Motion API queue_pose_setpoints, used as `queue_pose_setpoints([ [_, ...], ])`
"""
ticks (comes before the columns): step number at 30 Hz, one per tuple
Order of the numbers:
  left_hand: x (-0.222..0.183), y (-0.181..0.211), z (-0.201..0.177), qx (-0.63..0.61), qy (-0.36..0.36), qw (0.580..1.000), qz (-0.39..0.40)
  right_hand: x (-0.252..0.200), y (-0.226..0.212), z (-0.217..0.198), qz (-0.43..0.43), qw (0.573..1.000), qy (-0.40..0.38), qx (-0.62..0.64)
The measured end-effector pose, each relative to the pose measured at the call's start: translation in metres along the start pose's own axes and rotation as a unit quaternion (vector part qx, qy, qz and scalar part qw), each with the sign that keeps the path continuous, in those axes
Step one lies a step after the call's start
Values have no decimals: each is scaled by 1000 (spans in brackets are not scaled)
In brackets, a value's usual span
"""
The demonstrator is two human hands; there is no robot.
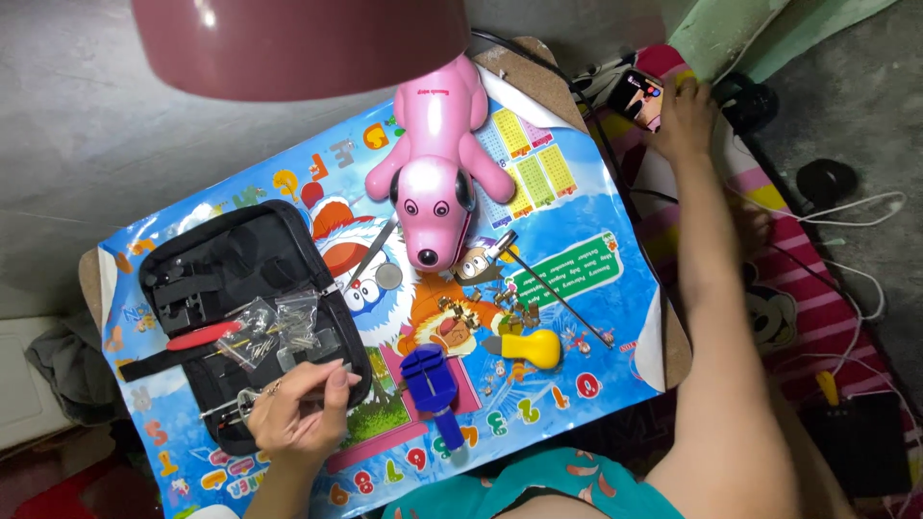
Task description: Repairing a watch by using specialized tools to manipulate internal components on a low table.
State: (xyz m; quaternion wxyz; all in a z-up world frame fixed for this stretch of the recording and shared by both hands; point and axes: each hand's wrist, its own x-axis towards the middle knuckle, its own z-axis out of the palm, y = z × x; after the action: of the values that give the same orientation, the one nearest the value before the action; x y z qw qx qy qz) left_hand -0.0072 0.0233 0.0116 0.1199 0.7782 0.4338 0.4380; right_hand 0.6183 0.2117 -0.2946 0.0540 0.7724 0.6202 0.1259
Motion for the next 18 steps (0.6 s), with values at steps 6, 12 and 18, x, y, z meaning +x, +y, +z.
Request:
queue_pose_setpoints([
  [6,-6,1,-7,-44,51,997,-32,-49,-17,-36,173,957,173,158],
  [12,-15,7,-15,-92,58,994,-16,-75,-10,-138,254,854,330,311],
  [18,-17,21,-24,-144,39,989,-13,-130,-41,-258,182,800,421,387],
])
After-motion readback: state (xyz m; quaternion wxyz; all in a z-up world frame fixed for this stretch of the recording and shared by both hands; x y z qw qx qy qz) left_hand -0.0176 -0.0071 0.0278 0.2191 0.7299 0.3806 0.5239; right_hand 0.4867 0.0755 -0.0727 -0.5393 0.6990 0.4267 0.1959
